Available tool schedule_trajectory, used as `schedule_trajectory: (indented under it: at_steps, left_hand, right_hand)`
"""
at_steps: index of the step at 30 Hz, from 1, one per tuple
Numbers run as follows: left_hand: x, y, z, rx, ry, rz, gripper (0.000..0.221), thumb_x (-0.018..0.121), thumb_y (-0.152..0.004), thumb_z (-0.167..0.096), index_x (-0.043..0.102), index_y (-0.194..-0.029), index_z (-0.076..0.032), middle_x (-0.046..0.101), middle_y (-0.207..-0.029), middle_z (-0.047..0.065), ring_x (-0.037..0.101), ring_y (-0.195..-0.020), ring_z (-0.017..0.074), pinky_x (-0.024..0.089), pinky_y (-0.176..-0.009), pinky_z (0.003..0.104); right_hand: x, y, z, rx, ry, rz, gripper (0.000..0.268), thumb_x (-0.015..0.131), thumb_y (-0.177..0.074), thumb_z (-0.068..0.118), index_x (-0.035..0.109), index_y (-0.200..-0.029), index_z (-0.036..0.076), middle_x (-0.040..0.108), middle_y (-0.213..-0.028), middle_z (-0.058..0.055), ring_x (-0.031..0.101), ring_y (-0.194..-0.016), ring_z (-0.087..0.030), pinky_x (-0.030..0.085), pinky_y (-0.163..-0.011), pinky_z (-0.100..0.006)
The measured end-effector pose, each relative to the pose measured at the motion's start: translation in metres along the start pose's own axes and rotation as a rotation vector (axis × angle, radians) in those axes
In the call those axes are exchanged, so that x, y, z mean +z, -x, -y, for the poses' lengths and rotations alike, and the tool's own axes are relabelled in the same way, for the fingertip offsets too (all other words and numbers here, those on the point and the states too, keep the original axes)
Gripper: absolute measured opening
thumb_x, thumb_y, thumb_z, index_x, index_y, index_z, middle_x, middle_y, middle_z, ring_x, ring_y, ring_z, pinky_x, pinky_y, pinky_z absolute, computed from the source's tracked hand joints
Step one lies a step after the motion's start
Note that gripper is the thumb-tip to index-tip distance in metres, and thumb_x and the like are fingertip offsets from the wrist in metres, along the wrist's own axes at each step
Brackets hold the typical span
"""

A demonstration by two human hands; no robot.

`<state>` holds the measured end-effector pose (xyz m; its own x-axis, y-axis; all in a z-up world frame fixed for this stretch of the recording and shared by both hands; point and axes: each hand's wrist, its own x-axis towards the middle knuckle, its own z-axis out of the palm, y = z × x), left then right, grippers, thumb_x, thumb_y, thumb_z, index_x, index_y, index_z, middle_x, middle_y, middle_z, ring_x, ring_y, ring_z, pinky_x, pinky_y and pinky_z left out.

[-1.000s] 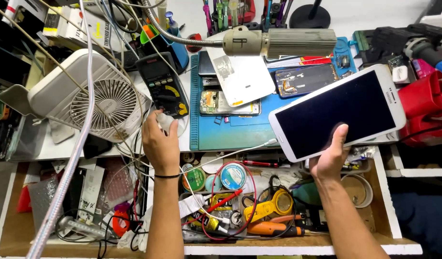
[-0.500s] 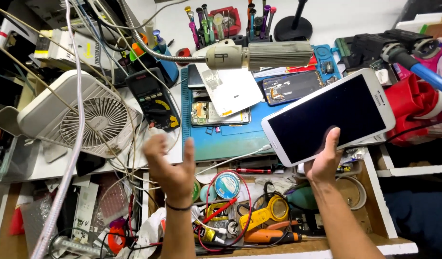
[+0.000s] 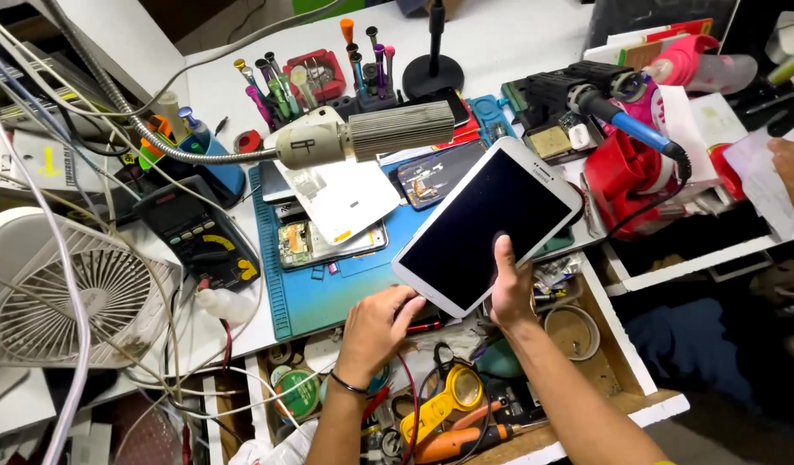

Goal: The person is repairing a tablet by prying the case open with a tool and then plugging in a charging cable to test the device.

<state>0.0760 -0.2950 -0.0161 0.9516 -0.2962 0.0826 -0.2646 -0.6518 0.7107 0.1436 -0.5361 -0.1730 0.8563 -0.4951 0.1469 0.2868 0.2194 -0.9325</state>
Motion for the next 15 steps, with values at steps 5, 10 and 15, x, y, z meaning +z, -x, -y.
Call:
schedule_trajectory:
  at_steps: [5, 10, 15]
  left_hand:
    - [0.008, -0.006, -0.004, 0.011, 0.221, -0.062, 0.033, 0.057, -0.100, -0.032, 0.071, -0.083, -0.008, 0.068, -0.075, 0.003, 0.061, -0.068, 0.0166, 0.045, -0.061, 0.033]
    - [0.015, -0.004, -0.001, -0.079, 0.309, -0.068, 0.025, 0.062, -0.096, -0.028, 0.072, -0.080, -0.012, 0.072, -0.075, 0.002, 0.064, -0.069, 0.0131, 0.053, -0.063, 0.029]
    - [0.010, -0.006, -0.006, -0.092, 0.343, -0.082, 0.024, 0.065, -0.094, -0.024, 0.073, -0.076, -0.011, 0.068, -0.068, 0.000, 0.058, -0.062, 0.0119, 0.046, -0.057, 0.029]
  right_hand:
    - [0.048, 0.013, 0.118, 0.103, 0.098, 0.113, 0.031, 0.053, -0.106, 0.040, 0.057, -0.081, 0.023, 0.058, -0.083, 0.006, 0.058, -0.086, -0.008, 0.051, -0.092, -0.026]
    - [0.050, 0.013, 0.130, 0.237, 0.148, 0.157, 0.053, 0.051, -0.098, 0.044, 0.067, -0.124, 0.000, 0.067, -0.137, -0.011, 0.055, -0.139, -0.022, 0.035, -0.125, -0.034]
    - [0.047, 0.012, 0.124, 0.235, 0.178, 0.161, 0.033, 0.056, -0.101, 0.047, 0.055, -0.083, 0.018, 0.052, -0.082, 0.004, 0.053, -0.082, -0.010, 0.046, -0.088, -0.027]
